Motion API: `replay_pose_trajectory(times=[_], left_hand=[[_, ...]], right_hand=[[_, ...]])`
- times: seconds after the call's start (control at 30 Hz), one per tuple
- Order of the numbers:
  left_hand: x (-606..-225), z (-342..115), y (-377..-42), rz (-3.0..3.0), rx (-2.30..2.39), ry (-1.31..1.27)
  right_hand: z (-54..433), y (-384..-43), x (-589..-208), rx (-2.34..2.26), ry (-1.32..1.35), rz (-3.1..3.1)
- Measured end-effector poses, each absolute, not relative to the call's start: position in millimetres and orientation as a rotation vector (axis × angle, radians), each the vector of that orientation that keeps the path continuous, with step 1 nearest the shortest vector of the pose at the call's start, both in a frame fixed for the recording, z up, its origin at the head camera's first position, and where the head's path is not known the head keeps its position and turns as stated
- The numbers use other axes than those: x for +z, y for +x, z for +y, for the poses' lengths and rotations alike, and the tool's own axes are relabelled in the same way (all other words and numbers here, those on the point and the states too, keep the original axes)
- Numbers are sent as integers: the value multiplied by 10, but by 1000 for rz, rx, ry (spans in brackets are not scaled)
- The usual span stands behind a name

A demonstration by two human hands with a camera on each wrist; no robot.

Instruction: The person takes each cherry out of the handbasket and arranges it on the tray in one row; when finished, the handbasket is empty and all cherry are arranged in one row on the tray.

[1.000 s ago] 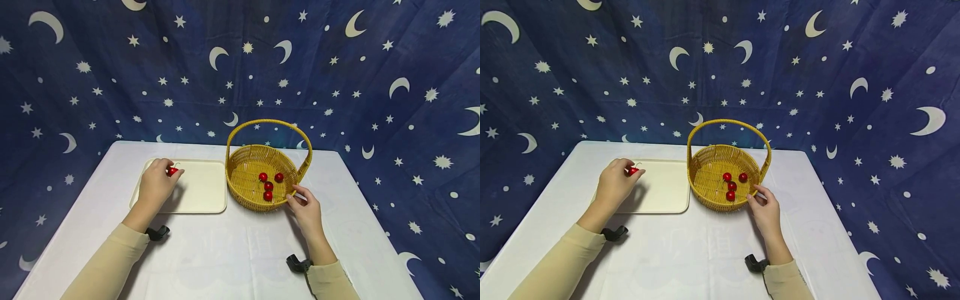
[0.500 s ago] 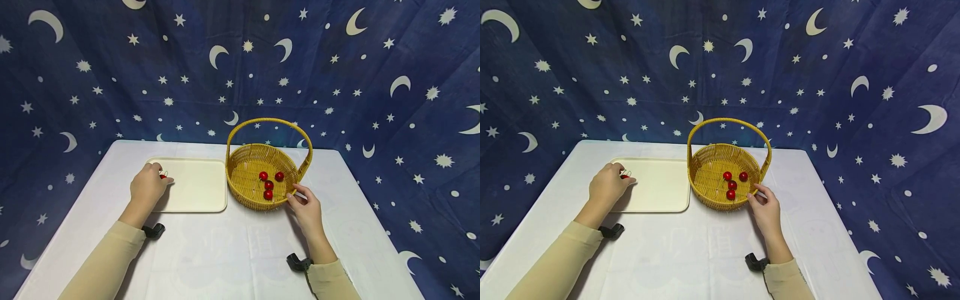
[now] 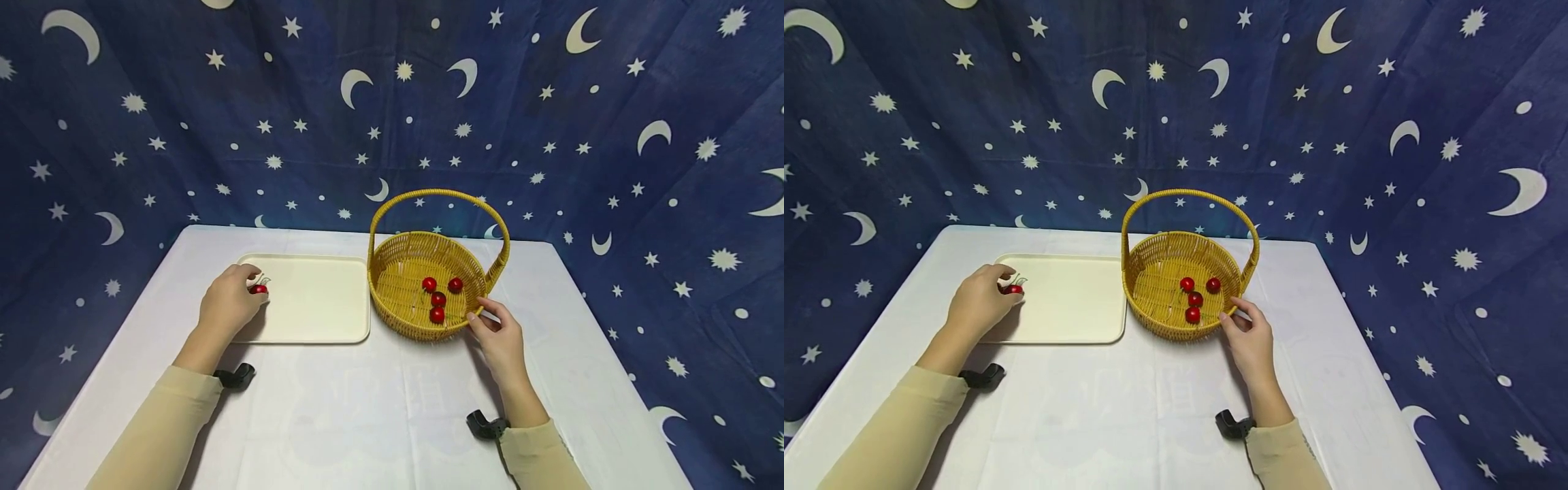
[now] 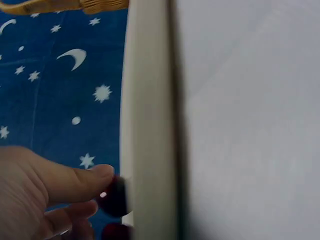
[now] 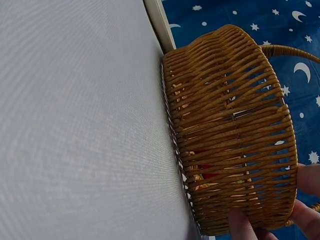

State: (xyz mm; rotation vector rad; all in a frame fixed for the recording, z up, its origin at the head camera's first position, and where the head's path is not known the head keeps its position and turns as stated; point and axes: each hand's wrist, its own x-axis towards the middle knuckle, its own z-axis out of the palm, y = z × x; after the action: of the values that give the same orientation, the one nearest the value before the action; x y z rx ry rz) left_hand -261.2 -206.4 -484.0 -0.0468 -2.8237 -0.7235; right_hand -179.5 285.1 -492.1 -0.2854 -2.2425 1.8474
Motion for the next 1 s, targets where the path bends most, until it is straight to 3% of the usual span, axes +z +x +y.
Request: replay_pose_trajectory(times=[0.3, 1.0], left_hand=[[-4787, -2207, -2524, -2872, -716, -127], [-4786, -2379, -2531, -2943, -612, 39]], right_hand=[[2843, -1793, -4909, 1826, -277, -2224], [2848, -1802, -4944, 1861, -268, -2227]])
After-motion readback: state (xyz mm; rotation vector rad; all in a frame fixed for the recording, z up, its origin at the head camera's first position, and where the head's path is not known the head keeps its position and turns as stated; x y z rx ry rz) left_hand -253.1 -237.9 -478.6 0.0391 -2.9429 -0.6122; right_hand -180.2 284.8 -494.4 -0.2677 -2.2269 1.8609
